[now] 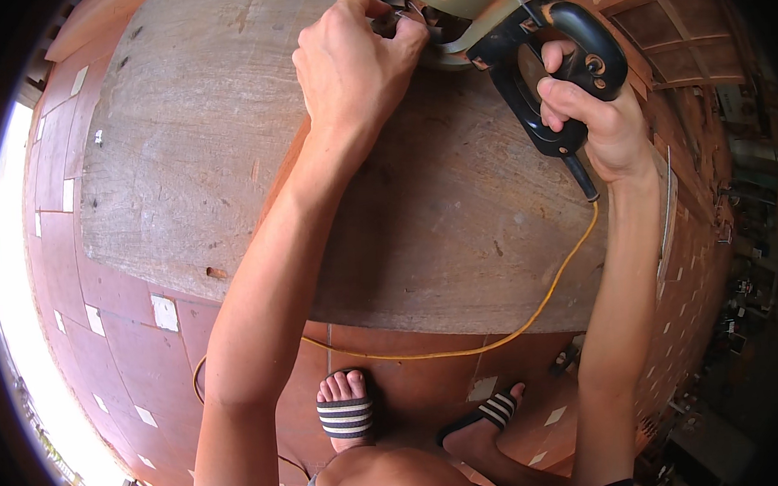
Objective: The person measures a wooden plank with a tape measure, then uses a handheld router to cut a groove along the plank. The person repeats the measuring and routing steps on the same plank.
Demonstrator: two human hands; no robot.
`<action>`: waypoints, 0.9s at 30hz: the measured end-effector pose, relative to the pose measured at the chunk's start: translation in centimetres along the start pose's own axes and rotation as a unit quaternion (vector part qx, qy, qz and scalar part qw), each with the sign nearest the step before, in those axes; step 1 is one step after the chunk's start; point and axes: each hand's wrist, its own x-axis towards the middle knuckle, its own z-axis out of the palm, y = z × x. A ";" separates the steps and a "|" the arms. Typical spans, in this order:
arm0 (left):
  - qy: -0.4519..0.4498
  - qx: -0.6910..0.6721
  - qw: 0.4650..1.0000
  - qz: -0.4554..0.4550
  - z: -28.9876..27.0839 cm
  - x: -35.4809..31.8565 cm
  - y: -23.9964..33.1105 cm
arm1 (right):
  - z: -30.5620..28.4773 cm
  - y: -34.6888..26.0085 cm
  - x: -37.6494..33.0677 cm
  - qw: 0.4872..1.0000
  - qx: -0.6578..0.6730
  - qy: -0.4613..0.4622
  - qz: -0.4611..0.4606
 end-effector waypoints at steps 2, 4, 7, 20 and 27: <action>0.009 0.005 1.000 0.007 0.1 0.1 -0.4 | 0.2 -0.1 0.0 1.000 0.003 0.004 -0.002; 0.010 0.008 1.000 0.012 0.1 0.2 -0.6 | 0.3 0.0 0.1 1.000 0.001 -0.001 -0.005; -0.015 -0.028 0.999 0.016 -0.6 0.0 -0.7 | -1.0 0.4 0.5 1.000 -0.003 -0.025 0.005; -0.039 -0.010 0.999 0.036 -0.2 -0.4 -0.7 | -2.6 0.5 0.9 0.999 0.032 -0.010 -0.006; -0.018 -0.008 0.999 0.035 0.0 -0.1 -0.9 | -2.3 0.8 0.8 1.000 0.007 -0.012 0.008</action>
